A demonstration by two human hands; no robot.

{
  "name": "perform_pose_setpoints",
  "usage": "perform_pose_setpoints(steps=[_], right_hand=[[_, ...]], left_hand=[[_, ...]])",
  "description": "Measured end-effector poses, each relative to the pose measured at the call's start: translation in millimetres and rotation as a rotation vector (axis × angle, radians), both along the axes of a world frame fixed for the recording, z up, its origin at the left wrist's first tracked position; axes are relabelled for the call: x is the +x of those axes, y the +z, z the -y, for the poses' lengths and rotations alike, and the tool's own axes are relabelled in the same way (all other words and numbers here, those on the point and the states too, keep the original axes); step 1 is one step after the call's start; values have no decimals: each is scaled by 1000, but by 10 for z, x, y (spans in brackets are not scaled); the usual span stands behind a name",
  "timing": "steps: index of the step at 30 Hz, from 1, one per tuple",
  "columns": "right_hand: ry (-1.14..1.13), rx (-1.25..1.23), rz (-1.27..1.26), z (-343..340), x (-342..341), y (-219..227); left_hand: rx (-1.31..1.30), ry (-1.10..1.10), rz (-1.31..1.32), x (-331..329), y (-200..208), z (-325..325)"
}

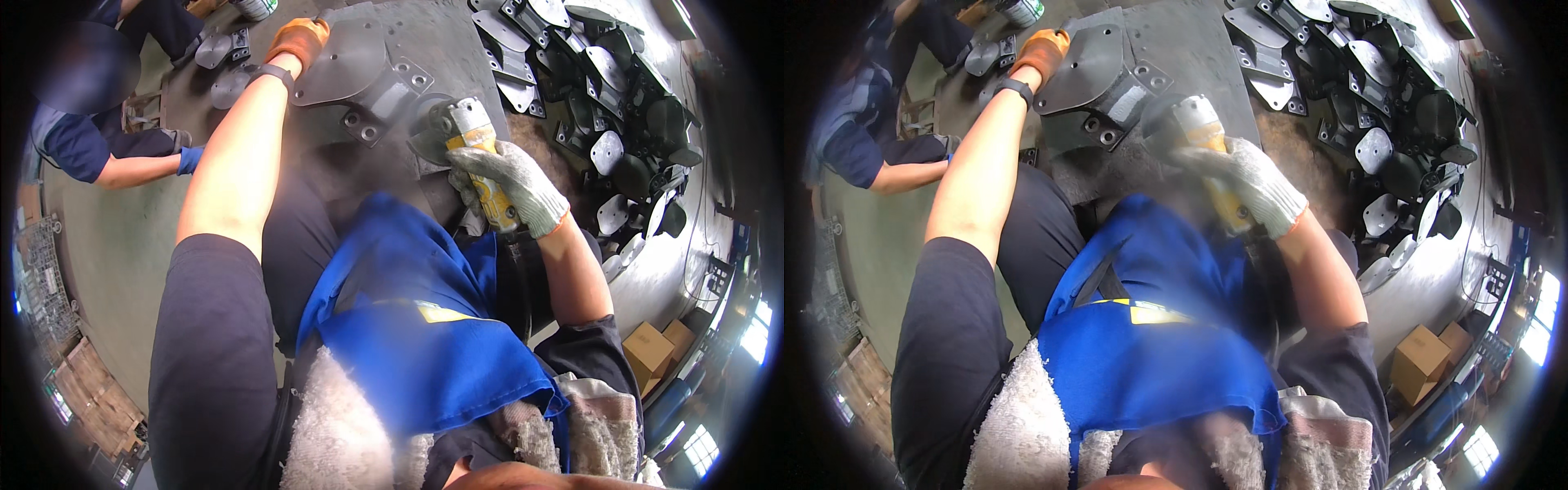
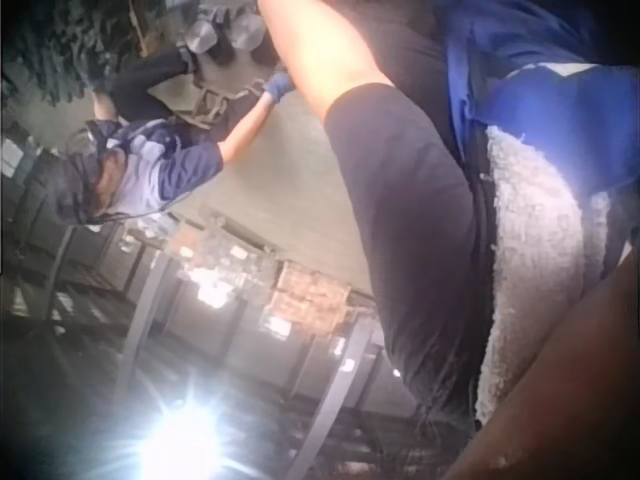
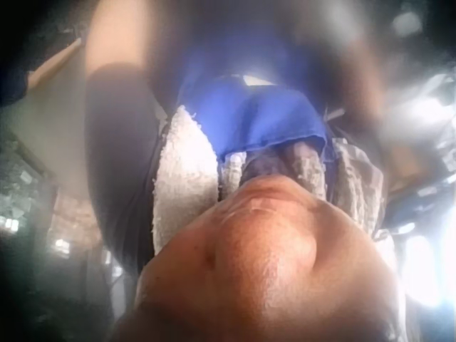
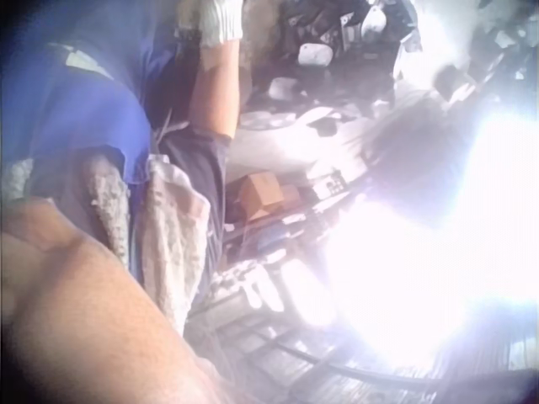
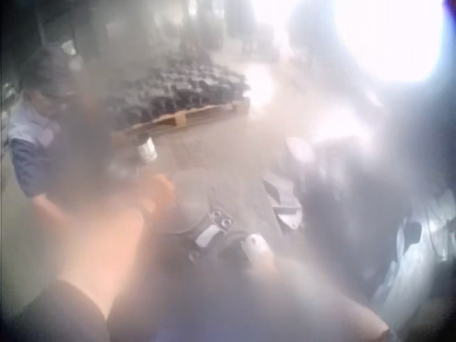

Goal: The person sits on the floor and uses a handheld angle grinder to smooth the surface of metal parts. They pick up a part, grind it, and place it on a nearby pile, repeating this process for several units.

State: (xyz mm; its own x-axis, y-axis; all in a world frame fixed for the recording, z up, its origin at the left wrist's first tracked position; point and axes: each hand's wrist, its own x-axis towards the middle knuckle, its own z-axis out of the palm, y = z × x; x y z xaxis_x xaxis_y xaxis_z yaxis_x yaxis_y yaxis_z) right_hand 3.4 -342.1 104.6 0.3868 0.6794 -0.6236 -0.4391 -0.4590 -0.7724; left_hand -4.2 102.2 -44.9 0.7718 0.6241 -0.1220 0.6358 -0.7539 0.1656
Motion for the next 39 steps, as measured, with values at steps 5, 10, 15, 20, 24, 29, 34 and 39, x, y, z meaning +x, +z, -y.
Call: perform_pose_setpoints(steps=[5, 10, 15, 20, 24, 29, 34, 39], right_hand=[[45, -16, 79, -109, 23, -77], [93, -52, 103, -255, 61, -153], [97, -20, 129, -337, 114, -265], [65, 106, 206, -298, 33, -231], [-26, 15, 51, -381, 42, -121], [-27, 61, 81, -275, 90, -226], [10, 32, 96, -266, 46, -142], [164, -112, 61, -388, 40, -139]], left_hand=[[43, -50, -26, 44, -96, -80], [75, -21, -29, 42, -181, -152], [152, -146, -51, 28, -79, -64], [137, -69, -54, 19, -16, 14], [428, -320, -178, -85, 289, 312], [201, -114, -89, -2, 39, 48], [397, -242, -179, 15, -84, 31], [562, -381, -261, -45, -293, -256]])
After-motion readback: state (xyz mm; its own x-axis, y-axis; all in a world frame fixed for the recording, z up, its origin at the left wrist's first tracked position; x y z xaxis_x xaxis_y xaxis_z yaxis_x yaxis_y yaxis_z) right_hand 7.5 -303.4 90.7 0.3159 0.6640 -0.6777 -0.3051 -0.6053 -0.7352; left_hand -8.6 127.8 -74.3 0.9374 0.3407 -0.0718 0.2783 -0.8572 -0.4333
